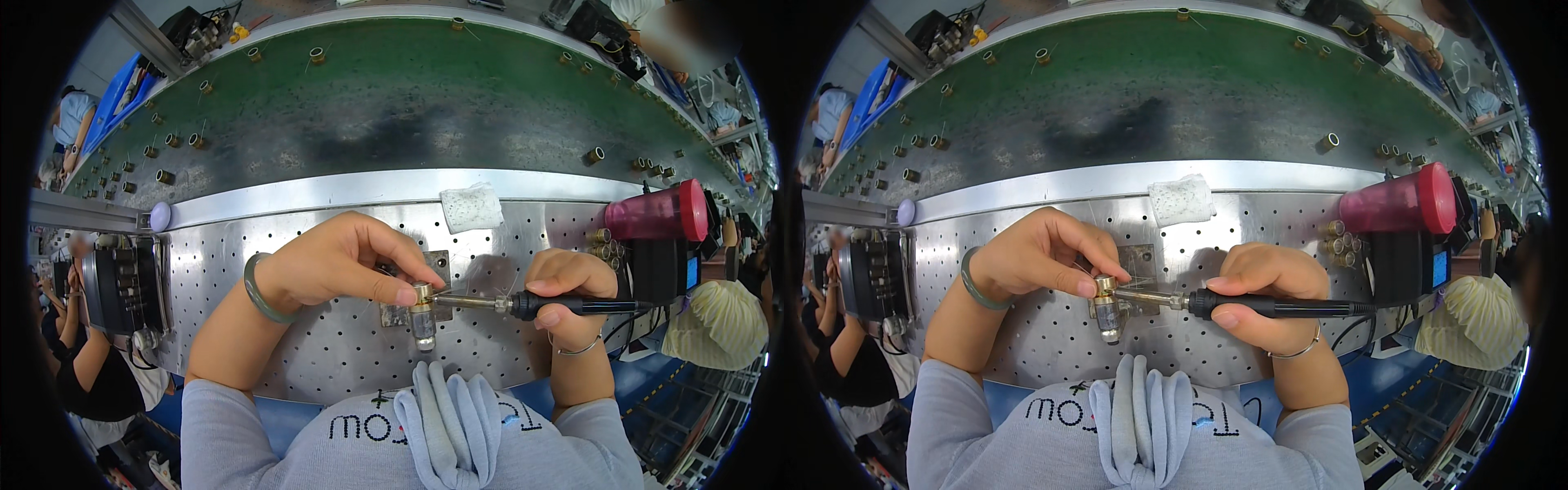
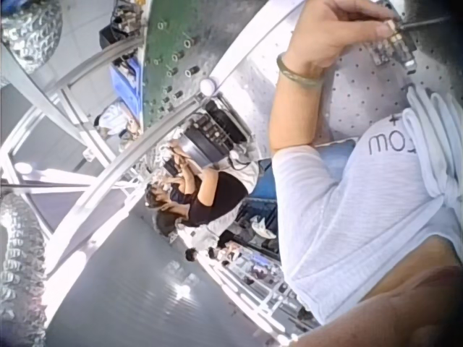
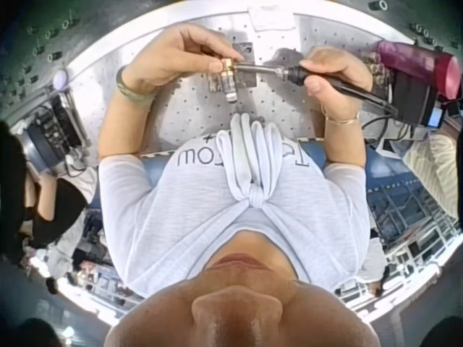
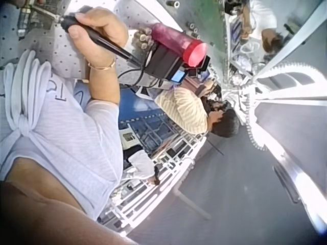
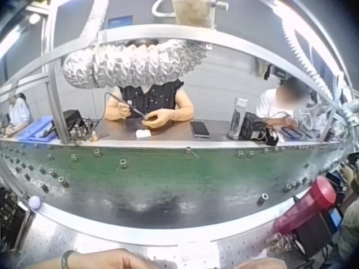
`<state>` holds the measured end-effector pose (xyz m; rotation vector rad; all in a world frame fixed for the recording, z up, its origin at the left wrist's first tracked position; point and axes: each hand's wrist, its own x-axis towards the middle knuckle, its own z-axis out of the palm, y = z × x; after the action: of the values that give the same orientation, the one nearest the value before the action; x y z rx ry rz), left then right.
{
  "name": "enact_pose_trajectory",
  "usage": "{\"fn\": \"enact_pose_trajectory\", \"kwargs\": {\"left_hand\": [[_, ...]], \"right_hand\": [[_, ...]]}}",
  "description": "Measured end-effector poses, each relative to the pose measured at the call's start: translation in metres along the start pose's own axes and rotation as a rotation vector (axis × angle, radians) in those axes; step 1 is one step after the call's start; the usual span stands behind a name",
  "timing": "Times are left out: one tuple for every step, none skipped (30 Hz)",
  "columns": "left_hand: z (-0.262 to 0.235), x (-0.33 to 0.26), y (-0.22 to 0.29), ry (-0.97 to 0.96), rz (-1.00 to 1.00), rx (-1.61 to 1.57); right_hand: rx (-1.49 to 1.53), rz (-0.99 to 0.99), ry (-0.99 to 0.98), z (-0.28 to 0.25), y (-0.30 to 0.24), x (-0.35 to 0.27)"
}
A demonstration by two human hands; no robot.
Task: The person uses a soldering iron to apply solder to small cylindrical metal components held in a fixture. They repeatedly pick up components from a conveyor belt, solder them, and place them back on the belt.
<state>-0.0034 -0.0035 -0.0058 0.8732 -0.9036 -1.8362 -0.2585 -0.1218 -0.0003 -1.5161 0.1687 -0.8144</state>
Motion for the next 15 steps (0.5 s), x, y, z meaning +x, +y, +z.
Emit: {"fn": "enact_pose_trajectory", "kwargs": {"left_hand": [[0.0009, 0.0003, 0.0012, 0.011, -0.015, -0.003], [0.0009, 0.0001, 0.0012, 0.014, -0.016, -0.004], [0.001, -0.0001, 0.0011, 0.017, -0.018, -0.004], [0.001, -0.0005, 0.001, 0.021, -0.019, -0.005], [0.0009, -0.0004, 0.0008, 0.024, -0.021, -0.007], [0.0009, -0.0004, 0.0005, 0.027, -0.023, -0.009], [0.0009, -0.0005, 0.0003, 0.031, -0.025, -0.011], [0.001, 0.0001, 0.0003, 0.03, -0.023, -0.012], [0.0012, 0.0005, 0.0006, 0.029, -0.02, -0.012], [0.0015, 0.0008, 0.0008, 0.029, -0.018, -0.013], [0.0016, 0.0007, 0.0009, 0.031, -0.02, -0.015], [0.0018, 0.0006, 0.0009, 0.034, -0.023, -0.017], [0.0021, 0.0005, 0.0009, 0.036, -0.025, -0.019], [0.0023, 0.0005, 0.0011, 0.039, -0.026, -0.017], [0.0025, 0.0005, 0.0013, 0.041, -0.028, -0.014]], "right_hand": [[-0.001, 0.003, -0.003, -0.0002, 0.0001, 0.0], [-0.002, 0.005, -0.006, -0.0001, 0.0002, 0.0003], [-0.002, 0.007, -0.009, 0.0001, 0.0002, 0.0007], [-0.002, 0.009, -0.012, 0.0001, 0.0003, 0.0011], [-0.014, -0.001, -0.018, -0.0002, 0.0005, 0.0013], [-0.026, -0.012, -0.025, -0.0006, 0.0009, 0.0018], [-0.037, -0.023, -0.032, -0.0009, 0.0012, 0.0023], [-0.04, -0.021, -0.036, -0.0014, 0.0012, 0.0023], [-0.043, -0.021, -0.04, -0.0019, 0.0011, 0.0022], [-0.045, -0.02, -0.045, -0.0022, 0.001, 0.0023], [-0.048, -0.025, -0.049, -0.0024, 0.0012, 0.0025], [-0.05, -0.03, -0.053, -0.0026, 0.0014, 0.0028], [-0.053, -0.035, -0.057, -0.0028, 0.0015, 0.0032], [-0.059, -0.04, -0.062, -0.0029, 0.0013, 0.0038], [-0.066, -0.045, -0.066, -0.0029, 0.0007, 0.0045]]}}
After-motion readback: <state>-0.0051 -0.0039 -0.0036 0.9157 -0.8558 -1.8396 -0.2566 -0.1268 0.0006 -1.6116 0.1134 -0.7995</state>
